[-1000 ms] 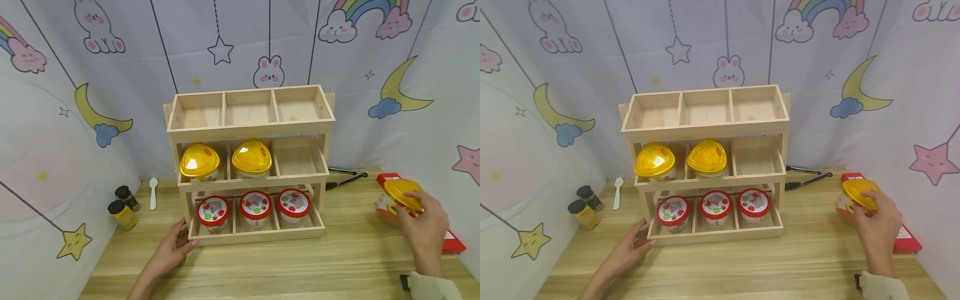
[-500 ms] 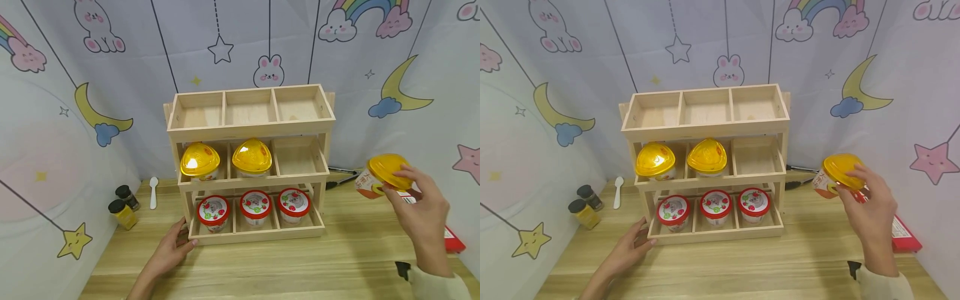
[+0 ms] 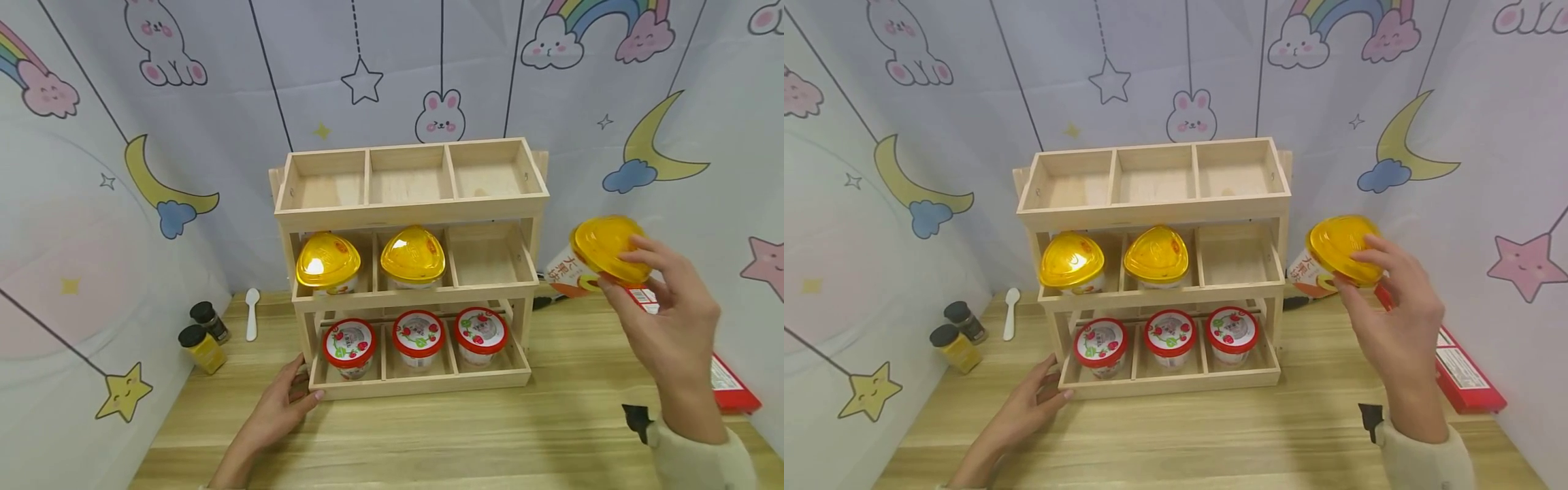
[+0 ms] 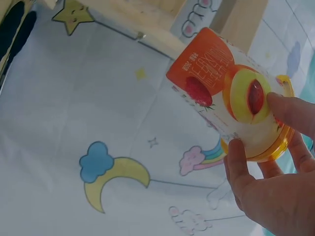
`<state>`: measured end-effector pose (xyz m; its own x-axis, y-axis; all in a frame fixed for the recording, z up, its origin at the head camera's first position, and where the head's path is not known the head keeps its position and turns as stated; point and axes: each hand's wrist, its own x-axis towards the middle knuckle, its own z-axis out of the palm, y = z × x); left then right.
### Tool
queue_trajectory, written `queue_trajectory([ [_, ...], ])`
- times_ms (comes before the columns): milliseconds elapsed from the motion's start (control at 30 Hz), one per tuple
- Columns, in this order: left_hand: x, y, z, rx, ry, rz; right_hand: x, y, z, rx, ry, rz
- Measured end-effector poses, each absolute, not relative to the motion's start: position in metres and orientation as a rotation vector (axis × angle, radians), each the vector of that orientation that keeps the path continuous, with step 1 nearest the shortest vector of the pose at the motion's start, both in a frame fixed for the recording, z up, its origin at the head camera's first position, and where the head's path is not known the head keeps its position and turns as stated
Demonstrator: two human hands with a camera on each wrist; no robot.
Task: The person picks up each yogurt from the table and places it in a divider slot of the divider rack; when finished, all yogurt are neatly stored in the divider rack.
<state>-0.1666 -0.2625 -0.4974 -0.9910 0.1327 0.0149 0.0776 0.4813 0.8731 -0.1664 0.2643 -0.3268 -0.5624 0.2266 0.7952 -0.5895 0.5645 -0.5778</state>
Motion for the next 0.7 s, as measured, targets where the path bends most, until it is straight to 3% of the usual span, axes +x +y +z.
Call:
queue_trajectory([
  [700, -0.168, -0.263, -0.499, 0.184, 2.658, 1.557, -0.191, 0.199, -0.316, 0.512, -1.88, 1.173],
])
